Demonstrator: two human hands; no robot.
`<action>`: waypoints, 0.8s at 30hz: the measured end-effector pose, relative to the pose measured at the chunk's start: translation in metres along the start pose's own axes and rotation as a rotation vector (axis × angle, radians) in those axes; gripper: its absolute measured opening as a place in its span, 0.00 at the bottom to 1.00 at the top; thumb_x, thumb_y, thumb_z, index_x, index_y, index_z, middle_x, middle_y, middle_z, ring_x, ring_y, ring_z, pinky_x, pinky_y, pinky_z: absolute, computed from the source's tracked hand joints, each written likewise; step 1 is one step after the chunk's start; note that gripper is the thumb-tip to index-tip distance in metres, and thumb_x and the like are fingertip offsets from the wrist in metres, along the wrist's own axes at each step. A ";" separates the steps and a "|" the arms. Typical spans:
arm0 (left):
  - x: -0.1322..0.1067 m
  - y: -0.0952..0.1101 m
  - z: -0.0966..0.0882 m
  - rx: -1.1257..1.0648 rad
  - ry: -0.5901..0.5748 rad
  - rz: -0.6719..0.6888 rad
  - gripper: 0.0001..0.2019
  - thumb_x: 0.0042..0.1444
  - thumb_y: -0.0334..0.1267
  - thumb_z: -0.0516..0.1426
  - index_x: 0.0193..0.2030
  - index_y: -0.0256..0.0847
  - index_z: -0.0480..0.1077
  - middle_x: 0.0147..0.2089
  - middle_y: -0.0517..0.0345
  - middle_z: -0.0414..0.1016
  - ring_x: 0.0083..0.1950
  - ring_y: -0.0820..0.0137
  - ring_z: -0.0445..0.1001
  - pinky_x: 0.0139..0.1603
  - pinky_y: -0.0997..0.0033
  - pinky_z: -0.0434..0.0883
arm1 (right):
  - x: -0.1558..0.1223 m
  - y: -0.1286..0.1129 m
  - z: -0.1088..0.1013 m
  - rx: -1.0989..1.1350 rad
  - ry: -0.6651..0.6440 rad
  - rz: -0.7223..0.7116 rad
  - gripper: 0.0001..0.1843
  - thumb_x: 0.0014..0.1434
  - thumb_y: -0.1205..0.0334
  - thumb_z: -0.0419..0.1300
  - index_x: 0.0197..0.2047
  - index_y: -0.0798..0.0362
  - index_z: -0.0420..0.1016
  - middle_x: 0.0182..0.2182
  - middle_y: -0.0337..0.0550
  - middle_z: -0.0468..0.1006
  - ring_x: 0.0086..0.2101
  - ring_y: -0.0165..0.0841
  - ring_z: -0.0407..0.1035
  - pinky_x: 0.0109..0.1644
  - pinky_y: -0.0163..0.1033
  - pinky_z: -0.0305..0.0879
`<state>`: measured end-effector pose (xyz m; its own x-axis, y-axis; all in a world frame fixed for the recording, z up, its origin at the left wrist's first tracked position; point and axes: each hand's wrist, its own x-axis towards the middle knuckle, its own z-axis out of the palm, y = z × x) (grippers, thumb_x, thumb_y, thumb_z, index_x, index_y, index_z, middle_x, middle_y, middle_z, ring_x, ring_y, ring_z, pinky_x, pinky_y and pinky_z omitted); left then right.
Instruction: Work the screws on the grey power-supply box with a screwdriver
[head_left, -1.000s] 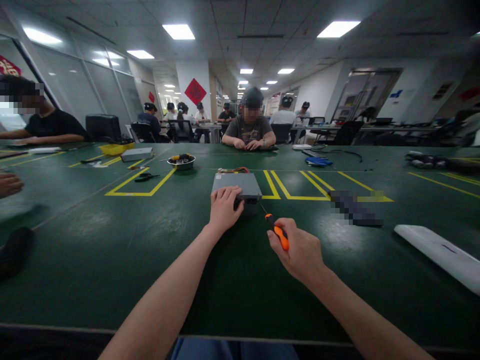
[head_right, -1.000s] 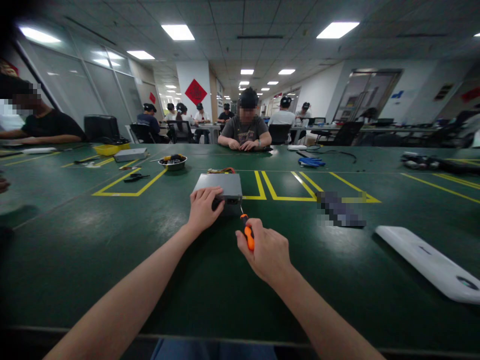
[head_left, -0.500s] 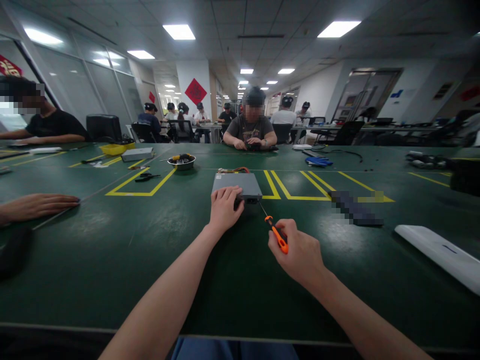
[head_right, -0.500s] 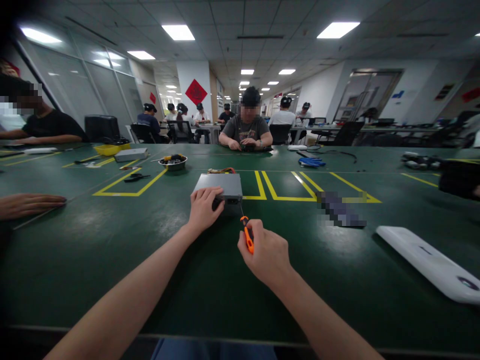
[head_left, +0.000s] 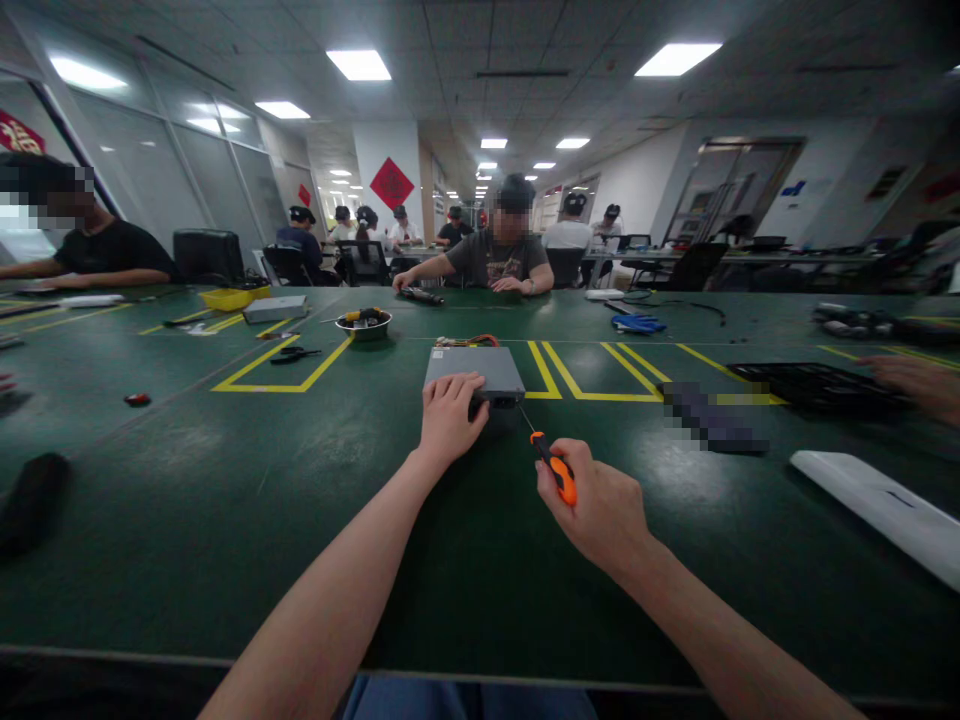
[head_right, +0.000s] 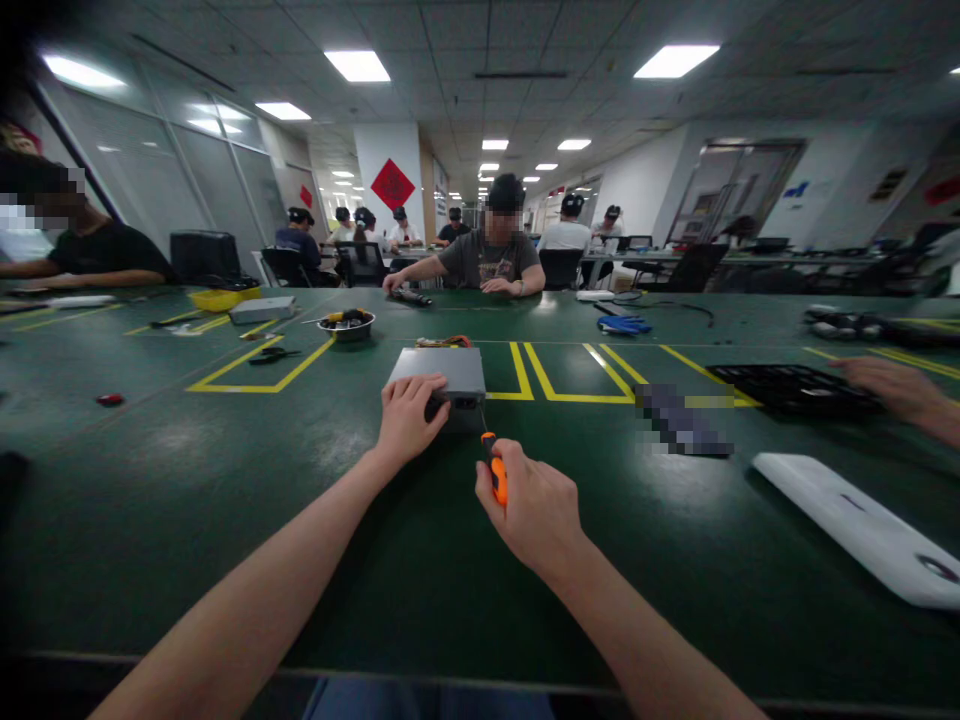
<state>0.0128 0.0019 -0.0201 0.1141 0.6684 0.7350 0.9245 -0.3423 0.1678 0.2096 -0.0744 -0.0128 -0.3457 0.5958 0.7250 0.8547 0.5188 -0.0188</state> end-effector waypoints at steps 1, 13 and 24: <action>0.000 0.000 0.000 0.001 0.003 0.002 0.14 0.55 0.39 0.52 0.49 0.46 0.65 0.54 0.59 0.69 0.55 0.64 0.63 0.54 0.60 0.55 | 0.000 0.000 0.000 0.001 0.014 -0.015 0.13 0.61 0.55 0.47 0.38 0.56 0.66 0.21 0.37 0.70 0.20 0.27 0.64 0.26 0.32 0.53; 0.000 0.000 0.000 0.001 -0.003 0.002 0.14 0.55 0.39 0.53 0.49 0.46 0.65 0.54 0.58 0.69 0.55 0.63 0.63 0.54 0.59 0.56 | 0.001 -0.001 -0.003 0.011 -0.054 -0.041 0.17 0.62 0.53 0.46 0.41 0.55 0.68 0.27 0.41 0.71 0.25 0.30 0.66 0.28 0.33 0.54; 0.000 -0.001 0.001 -0.013 0.014 0.009 0.13 0.55 0.38 0.53 0.49 0.46 0.65 0.53 0.59 0.70 0.54 0.64 0.63 0.54 0.59 0.56 | 0.003 -0.003 -0.003 -0.007 -0.061 -0.061 0.08 0.58 0.59 0.49 0.34 0.54 0.64 0.29 0.42 0.70 0.28 0.33 0.66 0.32 0.36 0.57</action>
<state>0.0121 0.0025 -0.0209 0.1173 0.6562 0.7454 0.9187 -0.3567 0.1694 0.2076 -0.0761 -0.0088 -0.4200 0.5994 0.6814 0.8338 0.5514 0.0289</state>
